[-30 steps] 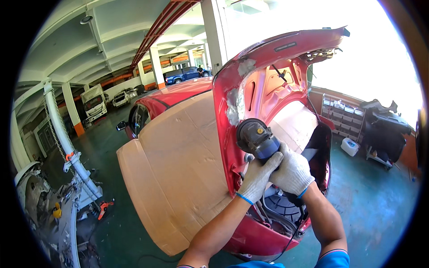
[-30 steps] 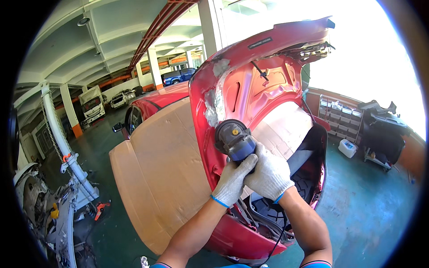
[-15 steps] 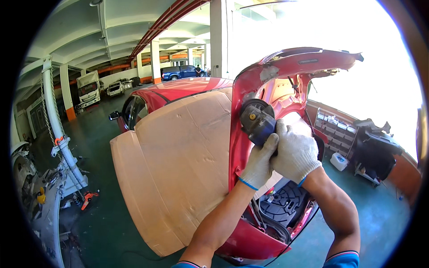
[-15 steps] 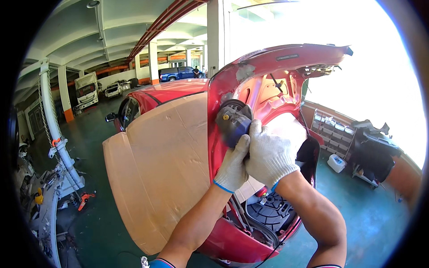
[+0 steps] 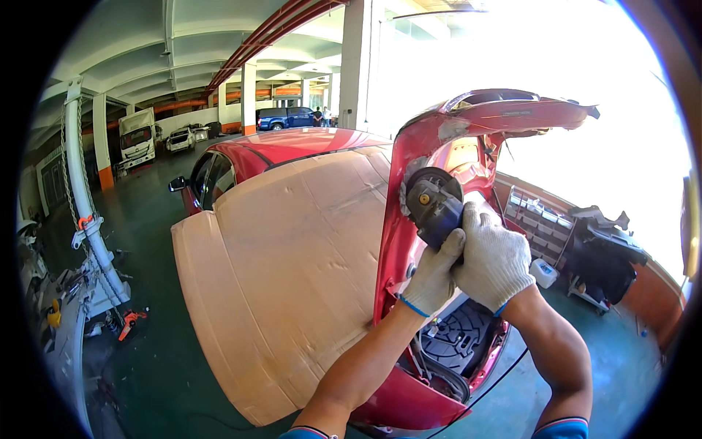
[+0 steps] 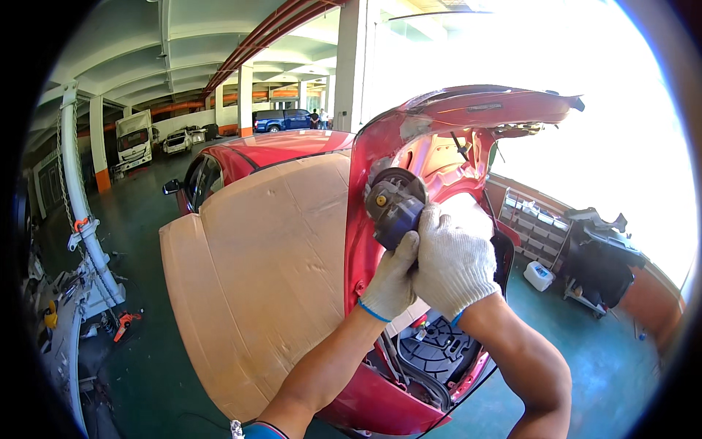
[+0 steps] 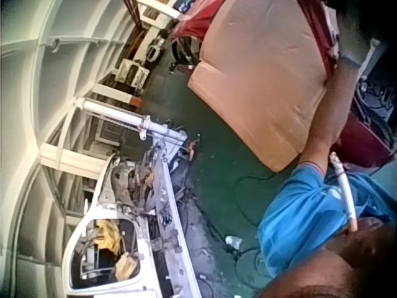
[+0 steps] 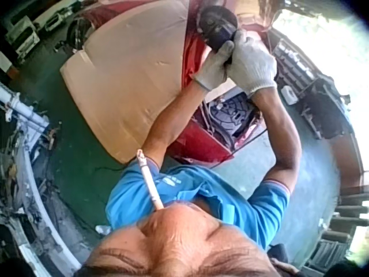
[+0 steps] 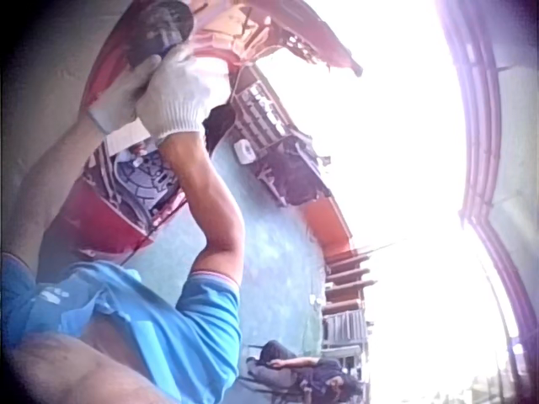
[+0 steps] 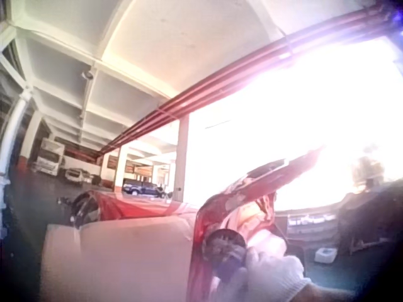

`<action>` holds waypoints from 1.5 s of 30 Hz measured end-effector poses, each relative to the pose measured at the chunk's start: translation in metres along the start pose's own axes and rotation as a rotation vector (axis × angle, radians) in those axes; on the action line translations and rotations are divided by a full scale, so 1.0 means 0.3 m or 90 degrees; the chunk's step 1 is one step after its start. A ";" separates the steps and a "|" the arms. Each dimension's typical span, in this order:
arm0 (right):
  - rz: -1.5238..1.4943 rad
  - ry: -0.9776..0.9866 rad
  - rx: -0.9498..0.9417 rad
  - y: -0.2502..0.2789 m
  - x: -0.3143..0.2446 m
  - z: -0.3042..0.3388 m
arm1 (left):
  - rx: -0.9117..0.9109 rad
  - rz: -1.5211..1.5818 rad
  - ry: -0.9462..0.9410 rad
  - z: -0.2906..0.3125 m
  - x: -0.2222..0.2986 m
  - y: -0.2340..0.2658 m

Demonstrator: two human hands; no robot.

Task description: The person uses an angle grinder to smooth the surface of a red car trunk lid. The person holds the trunk lid with one hand while operating the grinder with the other, moving the tool across the painted surface to remove material.

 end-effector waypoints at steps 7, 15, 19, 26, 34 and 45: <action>0.107 0.012 -0.009 0.008 -0.018 -0.049 | -0.095 0.015 -0.036 -0.037 0.060 -0.018; 0.185 0.015 0.009 0.032 -0.053 -0.061 | -0.162 0.070 -0.013 -0.061 0.058 -0.023; 0.198 0.007 0.001 0.040 -0.060 -0.059 | -0.177 0.078 0.000 -0.053 0.060 -0.035; 0.135 0.001 0.018 0.044 -0.064 -0.058 | -0.168 0.063 0.021 -0.045 0.048 -0.006; 0.066 -0.017 0.013 0.053 -0.012 -0.004 | -0.110 0.047 0.042 -0.032 0.008 -0.024; -0.003 -0.063 0.010 0.088 0.037 -0.041 | -0.002 -0.092 -0.008 -0.036 0.128 -0.154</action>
Point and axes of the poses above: each hand's wrist, its own z-axis away from the middle knuckle, its own y-axis out of the back of the hand, x = y × z, the point moved 6 cm from there along -z, towards the middle knuckle, and after that the axes turned 7 degrees about y, right-handed, at the moved point
